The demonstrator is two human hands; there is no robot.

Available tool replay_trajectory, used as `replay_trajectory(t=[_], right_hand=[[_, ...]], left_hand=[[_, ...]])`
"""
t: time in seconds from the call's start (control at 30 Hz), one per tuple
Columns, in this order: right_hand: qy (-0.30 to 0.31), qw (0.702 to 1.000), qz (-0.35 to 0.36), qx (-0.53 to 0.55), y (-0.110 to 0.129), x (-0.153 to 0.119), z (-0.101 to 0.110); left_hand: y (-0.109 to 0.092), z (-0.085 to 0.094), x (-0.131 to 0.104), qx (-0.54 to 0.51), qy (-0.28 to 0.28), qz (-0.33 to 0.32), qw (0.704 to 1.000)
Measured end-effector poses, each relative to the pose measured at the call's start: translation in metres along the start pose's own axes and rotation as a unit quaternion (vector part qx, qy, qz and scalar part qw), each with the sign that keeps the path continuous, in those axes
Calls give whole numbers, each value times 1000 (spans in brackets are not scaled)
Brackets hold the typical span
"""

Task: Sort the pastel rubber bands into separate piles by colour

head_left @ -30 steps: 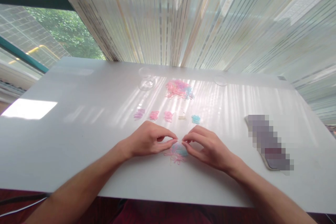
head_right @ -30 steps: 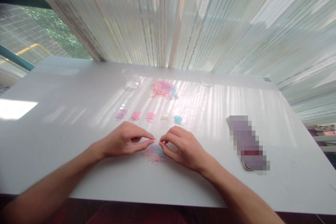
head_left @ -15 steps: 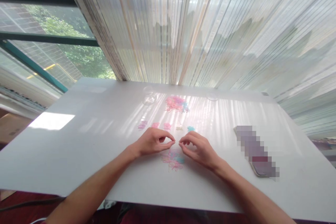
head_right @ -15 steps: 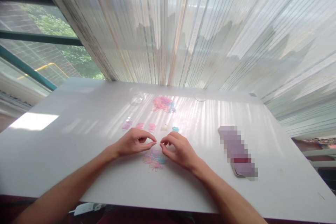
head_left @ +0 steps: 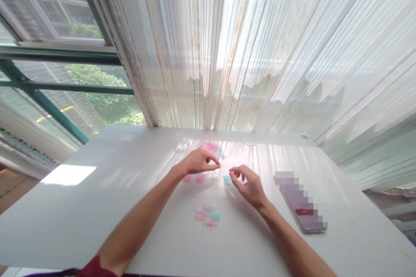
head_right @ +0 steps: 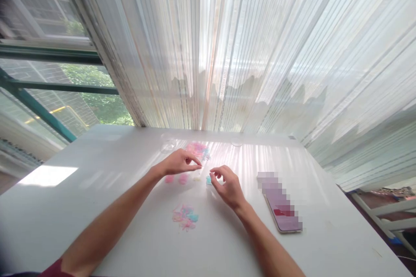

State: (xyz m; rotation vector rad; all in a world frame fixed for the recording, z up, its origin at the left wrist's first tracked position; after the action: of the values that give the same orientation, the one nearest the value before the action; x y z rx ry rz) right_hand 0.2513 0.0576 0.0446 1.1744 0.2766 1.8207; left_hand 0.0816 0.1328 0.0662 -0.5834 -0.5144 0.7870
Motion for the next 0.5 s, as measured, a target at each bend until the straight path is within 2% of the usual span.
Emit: replay_trajectory(t=[0.07, 0.2, 0.33, 0.5], right_hand=[[0, 1000, 4, -1, 0, 0, -1], [21, 1000, 7, 5, -2, -3, -9], [61, 998, 10, 13, 0, -2, -19], [126, 991, 36, 15, 19, 8, -26]], left_hand=[[6, -6, -8, -1, -28, 2, 1000], [12, -15, -30, -9, -35, -19, 999], [16, -9, -41, -16, -45, -41, 998], [18, -10, -57, -40, -64, -47, 996]])
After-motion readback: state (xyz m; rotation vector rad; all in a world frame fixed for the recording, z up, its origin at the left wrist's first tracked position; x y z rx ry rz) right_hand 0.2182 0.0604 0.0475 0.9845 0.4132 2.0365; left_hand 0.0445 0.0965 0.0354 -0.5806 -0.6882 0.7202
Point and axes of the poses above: each hand's wrist, its own x-axis towards the middle knuckle, its own z-axis out of the back of the hand, y = z × x, the point moved 7 cm from there along x, towards the middle knuckle, and after that the axes turned 3 degrees about -y, right-handed, at the moved point
